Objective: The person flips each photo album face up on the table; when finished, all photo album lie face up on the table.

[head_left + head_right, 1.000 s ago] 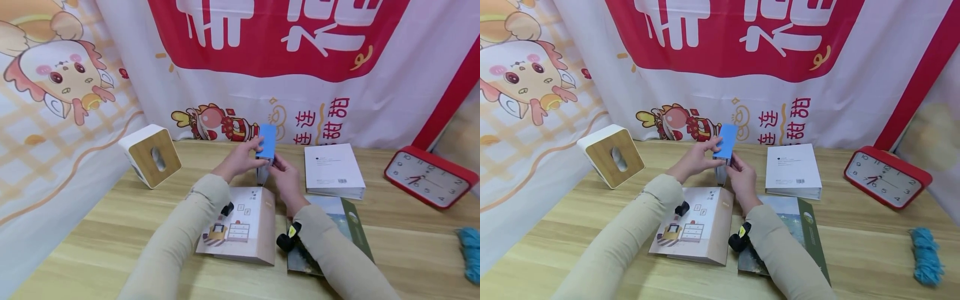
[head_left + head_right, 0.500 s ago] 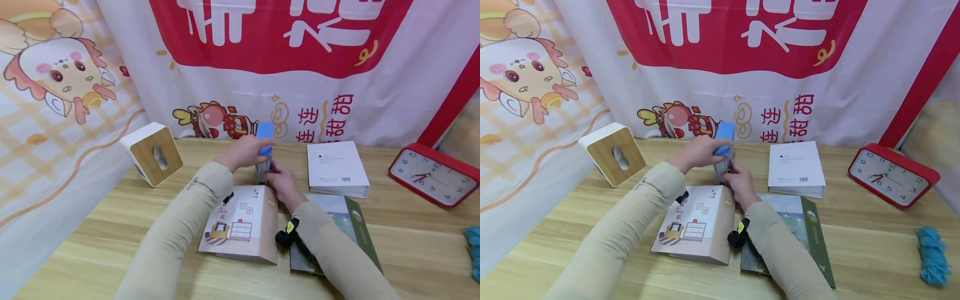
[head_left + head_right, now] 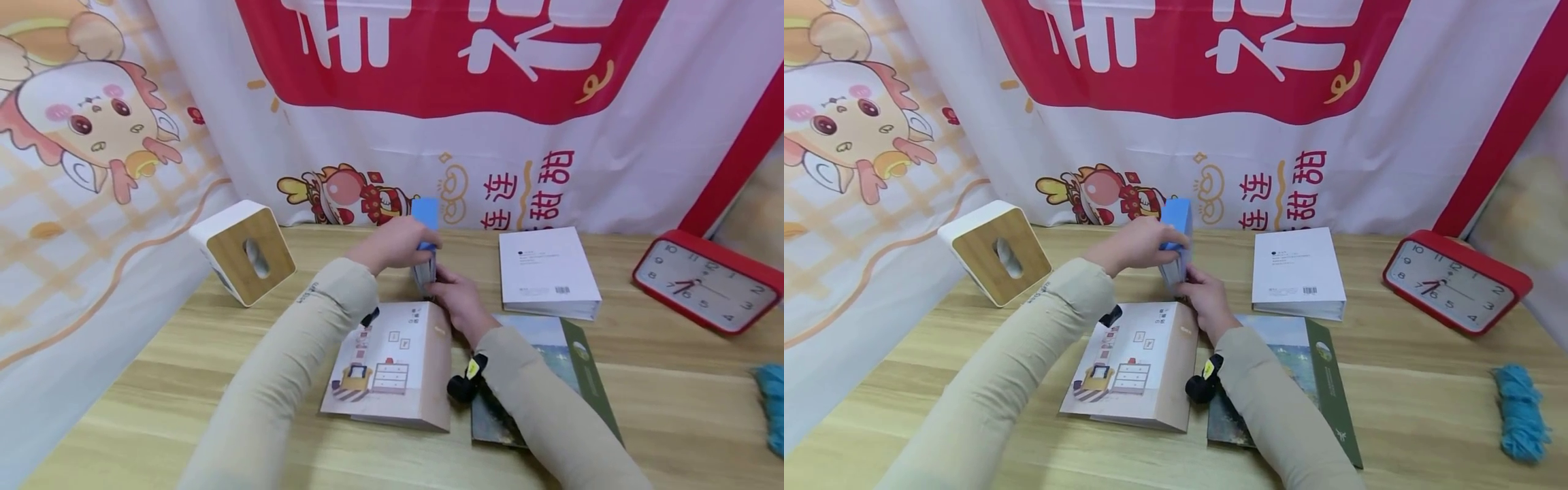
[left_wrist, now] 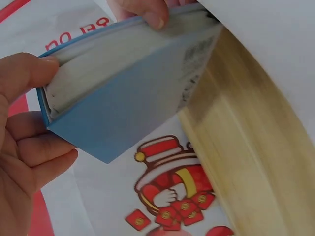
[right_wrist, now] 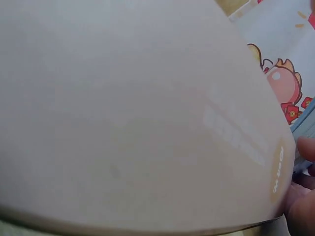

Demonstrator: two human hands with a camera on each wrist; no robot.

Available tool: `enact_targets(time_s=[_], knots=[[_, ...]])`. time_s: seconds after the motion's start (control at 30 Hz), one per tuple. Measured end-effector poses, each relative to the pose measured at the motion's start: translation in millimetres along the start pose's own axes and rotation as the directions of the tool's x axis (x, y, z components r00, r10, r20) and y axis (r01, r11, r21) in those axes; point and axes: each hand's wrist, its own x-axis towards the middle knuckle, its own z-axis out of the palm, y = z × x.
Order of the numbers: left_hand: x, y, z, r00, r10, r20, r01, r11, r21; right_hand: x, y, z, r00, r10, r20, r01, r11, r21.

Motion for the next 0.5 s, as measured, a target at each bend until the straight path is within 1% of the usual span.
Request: enact_targets(time_s=[0.03, 0.1, 0.17, 0.23, 0.4, 0.47, 0.5], knots=[[-1.5, -2.4, 1.5, 1.0, -0.022, -0.008, 0.022, 0.999, -0.033, 0.0, 0, -1, 1.0, 0.003, -0.01, -0.004, 1.0, -0.015], [-5.1, -6.4, 3.7, 0.996, -0.085, -0.01, 0.083, 0.991, -0.104, -0.8, -1, -3, 1.0, 0.008, -0.016, -0.009, 0.999, -0.038], [-8.5, -9.6, 5.3, 0.988, -0.156, 0.002, 0.154, 0.973, -0.169, -1.5, -2, -3, 1.0, 0.016, -0.026, -0.017, 0.999, -0.051], [-11.1, -11.8, 6.1, 0.977, -0.212, 0.011, 0.209, 0.955, -0.212, -1.8, -2, -2, 0.999, 0.013, -0.034, -0.014, 0.999, -0.043], [-13.4, -13.4, 7.2, 0.966, -0.26, -0.013, 0.25, 0.939, -0.236, -1.1, -4, 2, 0.996, 0.018, -0.093, -0.018, 1.0, -0.003], [-14.2, -13.3, 8.1, 0.958, -0.285, -0.027, 0.269, 0.928, -0.256, -0.9, -4, 3, 0.993, 0.019, -0.115, -0.019, 1.0, 0.003], [-14.8, -13.1, 8.6, 0.952, -0.305, -0.032, 0.285, 0.92, -0.27, -0.8, -4, 3, 0.992, 0.02, -0.124, -0.02, 1.0, 0.003]])
